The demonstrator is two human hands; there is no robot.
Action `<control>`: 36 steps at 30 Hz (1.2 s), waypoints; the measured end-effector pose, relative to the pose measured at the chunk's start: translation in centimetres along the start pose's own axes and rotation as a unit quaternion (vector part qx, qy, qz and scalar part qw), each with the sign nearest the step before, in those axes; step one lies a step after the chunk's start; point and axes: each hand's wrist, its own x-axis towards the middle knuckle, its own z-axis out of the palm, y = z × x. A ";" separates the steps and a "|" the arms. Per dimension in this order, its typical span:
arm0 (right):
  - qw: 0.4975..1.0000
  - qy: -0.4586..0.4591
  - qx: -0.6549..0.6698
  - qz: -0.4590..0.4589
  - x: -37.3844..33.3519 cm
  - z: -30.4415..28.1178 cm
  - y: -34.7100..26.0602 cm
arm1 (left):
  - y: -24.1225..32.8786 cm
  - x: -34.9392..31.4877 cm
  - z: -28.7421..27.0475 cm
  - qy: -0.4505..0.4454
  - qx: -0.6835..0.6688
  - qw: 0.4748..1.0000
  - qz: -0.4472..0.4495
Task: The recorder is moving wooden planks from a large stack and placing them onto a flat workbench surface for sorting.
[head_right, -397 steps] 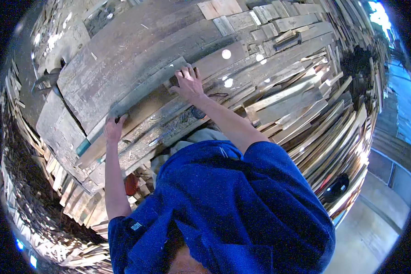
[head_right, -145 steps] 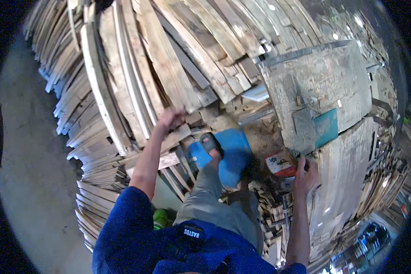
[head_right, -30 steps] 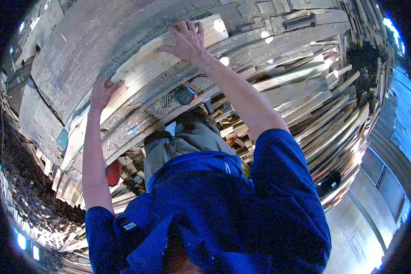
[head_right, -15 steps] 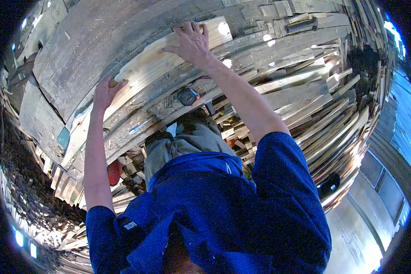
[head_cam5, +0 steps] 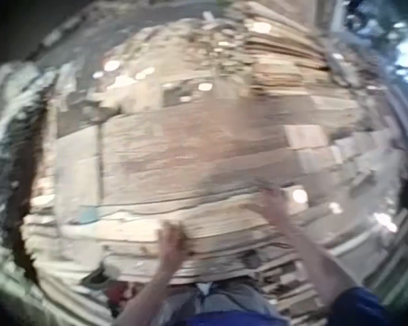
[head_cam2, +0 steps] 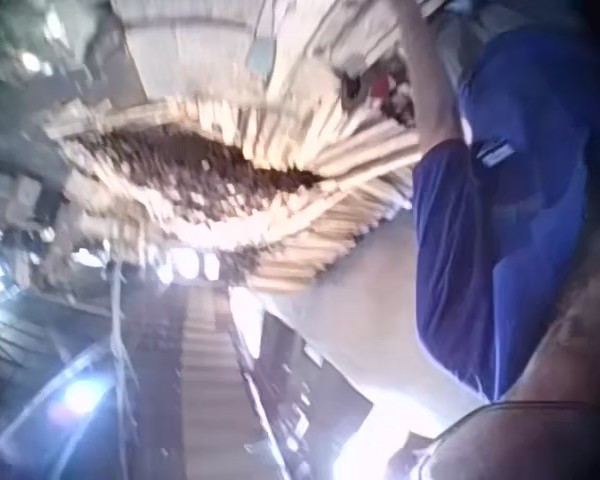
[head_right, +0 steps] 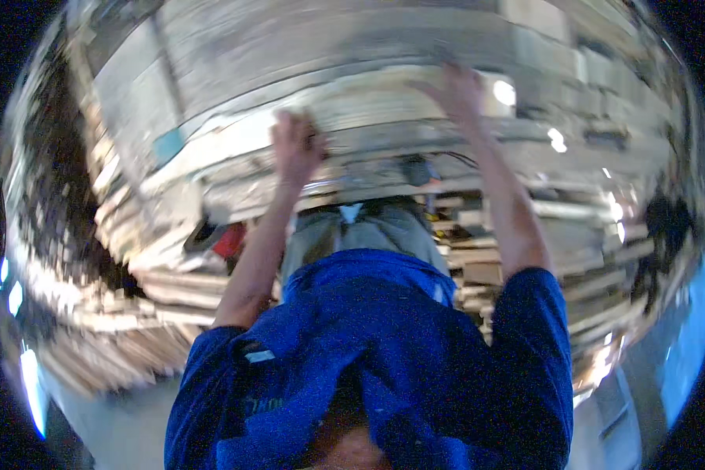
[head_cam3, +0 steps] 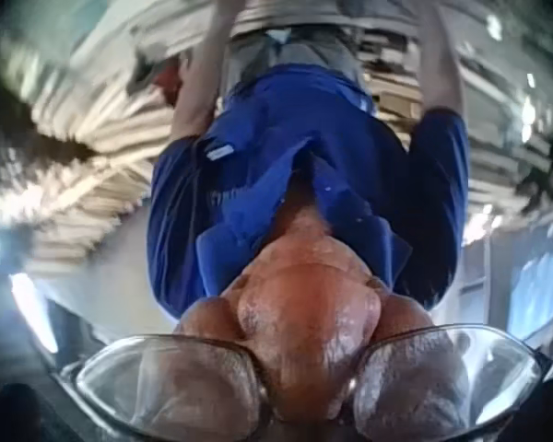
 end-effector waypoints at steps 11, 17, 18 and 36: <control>0.991 0.137 0.002 -0.012 -0.9 2.9 0.5 | 2.6 0.8 -2.5 -0.026 -0.057 0.995 -0.072; 0.978 0.207 0.030 0.010 -1.3 5.2 -0.6 | 2.7 1.3 -2.3 -0.011 -0.049 0.997 -0.050; 0.978 0.204 0.037 0.011 -1.5 5.1 -0.7 | 2.6 0.7 -2.3 -0.011 -0.043 0.998 -0.050; 0.961 0.265 0.010 0.072 -3.8 6.8 0.0 | 2.6 -1.0 -1.2 0.011 -0.017 0.999 -0.029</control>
